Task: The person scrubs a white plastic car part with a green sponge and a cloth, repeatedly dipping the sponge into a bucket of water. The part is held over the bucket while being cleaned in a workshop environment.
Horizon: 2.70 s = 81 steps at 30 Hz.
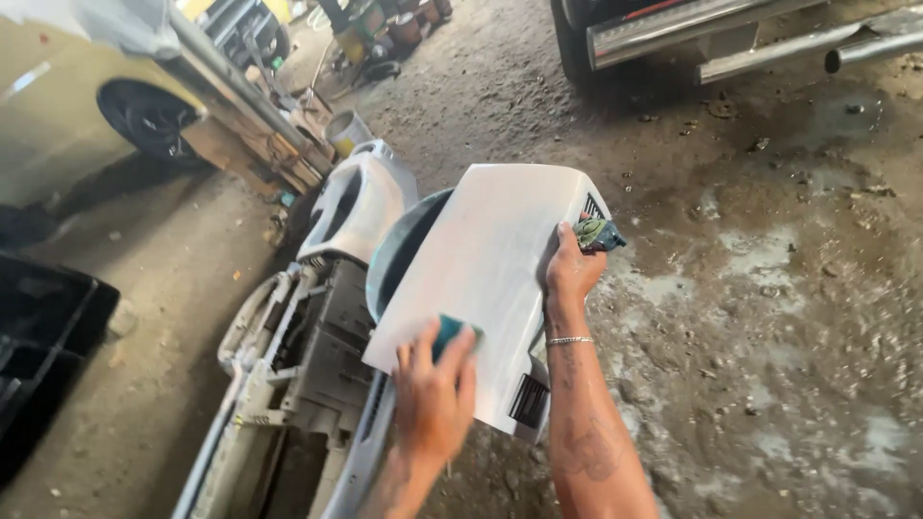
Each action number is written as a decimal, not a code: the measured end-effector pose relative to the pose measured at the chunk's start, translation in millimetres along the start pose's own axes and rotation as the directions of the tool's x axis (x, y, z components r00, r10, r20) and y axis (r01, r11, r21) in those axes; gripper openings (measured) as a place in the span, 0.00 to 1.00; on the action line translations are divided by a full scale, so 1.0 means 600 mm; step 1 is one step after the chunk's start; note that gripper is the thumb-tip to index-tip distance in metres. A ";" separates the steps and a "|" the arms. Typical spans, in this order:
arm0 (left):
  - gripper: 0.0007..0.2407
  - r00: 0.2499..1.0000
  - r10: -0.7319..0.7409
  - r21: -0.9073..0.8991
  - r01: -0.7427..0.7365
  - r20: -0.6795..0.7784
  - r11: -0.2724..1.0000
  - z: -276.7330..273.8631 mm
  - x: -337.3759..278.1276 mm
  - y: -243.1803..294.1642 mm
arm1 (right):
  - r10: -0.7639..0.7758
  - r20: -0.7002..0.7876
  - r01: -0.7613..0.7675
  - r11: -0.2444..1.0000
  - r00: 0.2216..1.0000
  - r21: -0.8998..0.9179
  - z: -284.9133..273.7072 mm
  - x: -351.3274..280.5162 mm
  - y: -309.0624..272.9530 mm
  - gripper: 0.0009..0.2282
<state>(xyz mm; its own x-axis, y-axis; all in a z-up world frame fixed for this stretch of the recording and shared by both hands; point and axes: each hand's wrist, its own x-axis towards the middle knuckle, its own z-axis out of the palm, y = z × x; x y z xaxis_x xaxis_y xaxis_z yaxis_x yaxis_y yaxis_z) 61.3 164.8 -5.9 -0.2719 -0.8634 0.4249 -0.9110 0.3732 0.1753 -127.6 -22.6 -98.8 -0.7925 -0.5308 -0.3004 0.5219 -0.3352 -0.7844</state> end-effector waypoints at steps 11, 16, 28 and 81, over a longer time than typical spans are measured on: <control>0.17 0.970 -0.243 0.000 0.243 0.017 0.970 -0.049 0.016 -0.072 | 0.003 -0.022 -0.002 1.000 1.000 0.016 0.003 0.011 0.015 0.11; 0.13 0.969 0.245 -0.037 -0.247 -0.040 0.968 -0.054 0.002 -0.060 | -0.038 0.012 0.037 0.999 0.999 0.030 0.005 0.003 0.006 0.12; 0.14 0.987 0.082 -0.031 -0.079 0.135 0.996 0.051 0.159 -0.056 | -0.134 -0.008 0.124 0.937 0.991 -0.325 -0.001 0.006 -0.001 0.16; 0.12 0.637 0.119 0.028 -0.217 0.761 0.976 -0.033 0.438 -0.324 | 0.279 0.944 0.985 -0.042 0.175 -0.170 -0.003 -0.233 -0.195 0.17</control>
<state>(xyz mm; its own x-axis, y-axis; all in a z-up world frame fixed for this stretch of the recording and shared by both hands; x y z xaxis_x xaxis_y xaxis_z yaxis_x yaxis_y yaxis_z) 173.2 -127.8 89.2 -0.5181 -0.7640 -0.3845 -0.8389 0.5417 0.0538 -78.3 91.9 33.9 0.3049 -0.9213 0.2412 -0.8559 -0.3762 -0.3548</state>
